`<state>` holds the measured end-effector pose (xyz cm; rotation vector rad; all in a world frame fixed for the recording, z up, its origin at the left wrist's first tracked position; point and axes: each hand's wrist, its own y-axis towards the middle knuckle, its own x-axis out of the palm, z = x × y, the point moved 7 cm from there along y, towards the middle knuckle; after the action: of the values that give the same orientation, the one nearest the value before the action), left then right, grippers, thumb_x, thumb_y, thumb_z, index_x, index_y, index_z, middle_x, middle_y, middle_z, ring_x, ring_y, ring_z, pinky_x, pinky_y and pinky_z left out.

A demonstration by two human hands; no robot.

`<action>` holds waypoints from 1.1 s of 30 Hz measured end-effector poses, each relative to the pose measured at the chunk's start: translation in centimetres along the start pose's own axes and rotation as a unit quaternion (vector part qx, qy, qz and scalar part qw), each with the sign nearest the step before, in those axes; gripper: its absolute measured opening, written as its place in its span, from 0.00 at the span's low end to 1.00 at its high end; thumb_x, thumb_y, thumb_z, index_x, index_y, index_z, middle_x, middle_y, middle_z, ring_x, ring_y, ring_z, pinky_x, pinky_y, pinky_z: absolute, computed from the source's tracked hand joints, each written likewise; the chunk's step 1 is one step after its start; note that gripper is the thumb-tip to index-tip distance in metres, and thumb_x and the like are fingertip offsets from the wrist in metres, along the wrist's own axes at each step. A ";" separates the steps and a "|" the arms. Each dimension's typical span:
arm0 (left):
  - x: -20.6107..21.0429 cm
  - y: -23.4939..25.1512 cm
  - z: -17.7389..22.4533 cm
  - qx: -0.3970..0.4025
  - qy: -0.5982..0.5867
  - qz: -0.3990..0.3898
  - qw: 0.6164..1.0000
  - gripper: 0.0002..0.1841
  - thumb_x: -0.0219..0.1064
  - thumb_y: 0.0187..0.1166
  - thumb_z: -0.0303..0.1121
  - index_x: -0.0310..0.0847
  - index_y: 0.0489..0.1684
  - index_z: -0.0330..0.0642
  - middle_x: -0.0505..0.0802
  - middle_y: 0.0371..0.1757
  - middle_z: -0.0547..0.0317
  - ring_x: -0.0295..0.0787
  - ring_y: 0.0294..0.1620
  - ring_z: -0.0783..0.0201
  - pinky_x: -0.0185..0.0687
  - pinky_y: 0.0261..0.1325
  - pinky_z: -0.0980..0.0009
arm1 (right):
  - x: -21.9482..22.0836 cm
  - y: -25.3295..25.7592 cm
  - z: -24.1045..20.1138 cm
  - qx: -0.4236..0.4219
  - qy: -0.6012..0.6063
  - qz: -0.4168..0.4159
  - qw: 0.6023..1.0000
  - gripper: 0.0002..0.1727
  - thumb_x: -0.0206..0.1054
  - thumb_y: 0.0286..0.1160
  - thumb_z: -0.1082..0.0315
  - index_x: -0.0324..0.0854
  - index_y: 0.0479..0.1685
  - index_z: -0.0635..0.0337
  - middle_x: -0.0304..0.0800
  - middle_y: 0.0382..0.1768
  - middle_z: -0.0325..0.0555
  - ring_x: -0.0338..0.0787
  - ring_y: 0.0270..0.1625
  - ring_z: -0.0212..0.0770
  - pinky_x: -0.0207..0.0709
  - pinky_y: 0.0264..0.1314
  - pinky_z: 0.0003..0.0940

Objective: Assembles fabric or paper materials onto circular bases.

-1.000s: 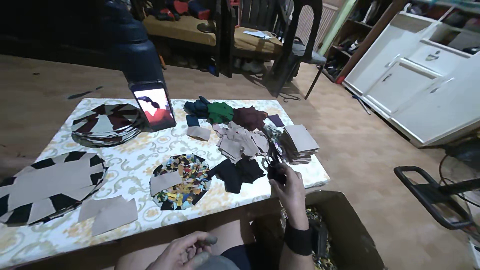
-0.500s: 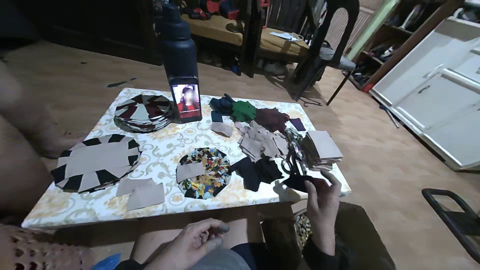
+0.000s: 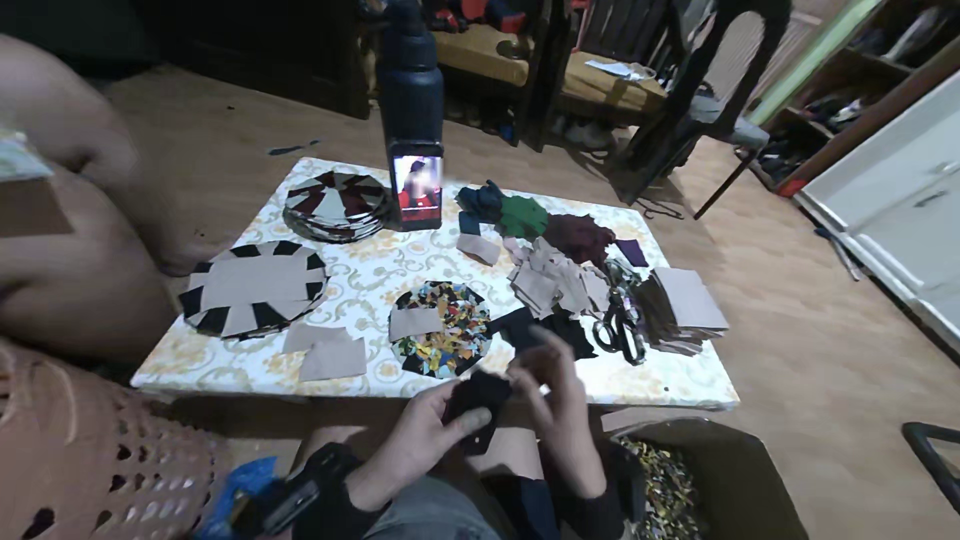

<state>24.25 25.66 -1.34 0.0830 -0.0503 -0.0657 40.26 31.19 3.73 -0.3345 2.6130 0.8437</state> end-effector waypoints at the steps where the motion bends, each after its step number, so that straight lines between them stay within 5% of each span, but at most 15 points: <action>1: -0.5 0.1 0.0 -0.009 -0.039 0.017 0.999 0.14 0.71 0.79 0.33 0.84 0.56 0.34 0.96 0.48 0.63 0.93 0.51 0.73 0.90 0.59 0.72 | -0.3 0.8 1.0 0.001 -0.058 0.020 0.998 0.26 0.65 0.83 0.64 0.70 0.72 0.77 0.92 0.43 0.50 0.92 0.40 0.35 0.89 0.45 0.33; 5: -1.5 0.3 0.2 -0.042 -0.137 0.065 0.987 0.16 0.69 0.80 0.28 0.79 0.62 0.31 0.94 0.53 0.57 0.93 0.55 0.67 0.89 0.62 0.68 | 1.1 3.7 3.8 -0.021 -0.206 -0.026 0.978 0.22 0.65 0.84 0.60 0.81 0.68 0.66 0.89 0.63 0.58 0.87 0.68 0.58 0.78 0.72 0.56; 8: -1.8 0.2 0.5 -0.041 -0.170 0.069 0.982 0.14 0.67 0.81 0.25 0.78 0.62 0.32 0.94 0.52 0.57 0.92 0.54 0.67 0.88 0.63 0.69 | 3.3 3.6 5.8 -0.037 -0.262 -0.113 0.958 0.17 0.59 0.86 0.62 0.88 0.64 0.55 0.86 0.72 0.51 0.77 0.82 0.60 0.63 0.85 0.64; 13: -2.4 0.2 0.4 -0.028 -0.165 0.075 0.983 0.12 0.66 0.81 0.26 0.81 0.59 0.32 0.94 0.52 0.58 0.92 0.54 0.68 0.88 0.63 0.69 | 1.6 2.3 6.7 -0.004 -0.265 -0.089 0.960 0.18 0.58 0.80 0.77 0.90 0.60 0.59 0.88 0.70 0.54 0.81 0.78 0.62 0.68 0.82 0.63; 19: -2.5 0.3 0.4 -0.025 -0.171 0.091 0.981 0.13 0.68 0.79 0.26 0.82 0.58 0.32 0.94 0.52 0.57 0.92 0.55 0.67 0.88 0.63 0.68 | -0.4 1.5 4.8 -0.030 -0.223 -0.014 0.974 0.16 0.58 0.84 0.70 0.88 0.61 0.64 0.88 0.68 0.56 0.82 0.77 0.60 0.69 0.82 0.61; 22: -2.5 0.3 0.8 0.015 -0.170 0.121 0.978 0.13 0.69 0.79 0.26 0.82 0.58 0.31 0.95 0.51 0.57 0.92 0.55 0.67 0.88 0.63 0.68 | 0.5 0.3 1.8 -0.038 -0.042 0.032 0.998 0.22 0.59 0.88 0.62 0.80 0.66 0.74 0.90 0.62 0.55 0.88 0.67 0.41 0.81 0.72 0.37; 24: -2.3 0.4 1.2 0.036 -0.165 0.143 0.975 0.15 0.69 0.78 0.25 0.81 0.60 0.30 0.94 0.52 0.56 0.92 0.56 0.67 0.88 0.64 0.68 | 2.4 -0.8 -0.1 -0.007 0.114 0.031 0.993 0.30 0.67 0.82 0.57 0.70 0.70 0.76 0.91 0.60 0.49 0.91 0.62 0.34 0.85 0.67 0.32; 27: -1.9 0.5 1.4 0.045 -0.170 0.166 0.970 0.15 0.70 0.77 0.23 0.79 0.60 0.29 0.94 0.51 0.56 0.92 0.55 0.68 0.88 0.62 0.70 | 4.7 -1.8 -1.0 0.024 0.228 0.064 0.971 0.34 0.77 0.67 0.70 0.67 0.71 0.74 0.93 0.47 0.40 0.93 0.47 0.28 0.90 0.52 0.24; 31: -1.5 0.5 0.9 0.022 -0.216 0.143 0.966 0.20 0.63 0.81 0.21 0.69 0.71 0.27 0.91 0.60 0.48 0.91 0.60 0.61 0.87 0.66 0.65 | 4.1 -2.1 -0.4 0.014 0.171 0.092 0.981 0.29 0.77 0.63 0.77 0.72 0.65 0.76 0.92 0.41 0.41 0.93 0.40 0.27 0.90 0.45 0.22; 33: -1.1 0.5 0.6 -0.008 -0.250 0.105 0.963 0.23 0.56 0.88 0.28 0.62 0.80 0.30 0.87 0.66 0.47 0.89 0.62 0.57 0.88 0.66 0.59 | 3.1 -2.1 -0.2 0.005 0.145 0.110 0.983 0.26 0.76 0.64 0.77 0.74 0.63 0.74 0.92 0.42 0.41 0.93 0.42 0.27 0.90 0.46 0.22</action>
<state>23.13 26.18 -0.78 0.0423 -0.5636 0.1266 38.12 29.04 1.49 -0.1776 2.9660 0.9125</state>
